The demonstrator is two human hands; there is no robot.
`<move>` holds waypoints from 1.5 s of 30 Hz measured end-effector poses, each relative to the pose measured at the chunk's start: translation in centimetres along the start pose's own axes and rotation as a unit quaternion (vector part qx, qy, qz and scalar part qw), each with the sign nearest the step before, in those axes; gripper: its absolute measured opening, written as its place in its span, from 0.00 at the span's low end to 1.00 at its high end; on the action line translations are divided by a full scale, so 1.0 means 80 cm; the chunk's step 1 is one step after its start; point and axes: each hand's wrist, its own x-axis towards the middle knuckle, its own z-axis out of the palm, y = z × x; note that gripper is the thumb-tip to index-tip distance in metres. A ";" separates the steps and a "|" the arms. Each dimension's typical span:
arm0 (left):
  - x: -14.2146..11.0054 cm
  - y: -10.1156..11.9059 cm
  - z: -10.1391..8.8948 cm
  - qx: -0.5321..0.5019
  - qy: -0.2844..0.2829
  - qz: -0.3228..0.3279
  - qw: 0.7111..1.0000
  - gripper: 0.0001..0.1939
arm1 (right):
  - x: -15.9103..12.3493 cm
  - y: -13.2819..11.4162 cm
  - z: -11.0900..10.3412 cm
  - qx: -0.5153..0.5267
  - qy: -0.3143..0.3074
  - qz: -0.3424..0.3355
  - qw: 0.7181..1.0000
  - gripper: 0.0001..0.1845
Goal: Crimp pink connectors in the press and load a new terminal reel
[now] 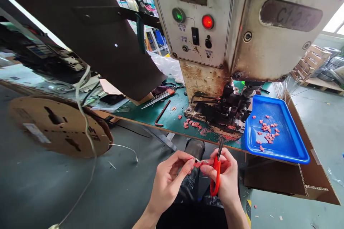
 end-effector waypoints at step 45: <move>-0.006 -0.004 0.012 -0.088 -0.129 -0.118 0.981 0.10 | -0.006 0.001 -0.018 -0.070 -0.001 -0.091 0.993 0.22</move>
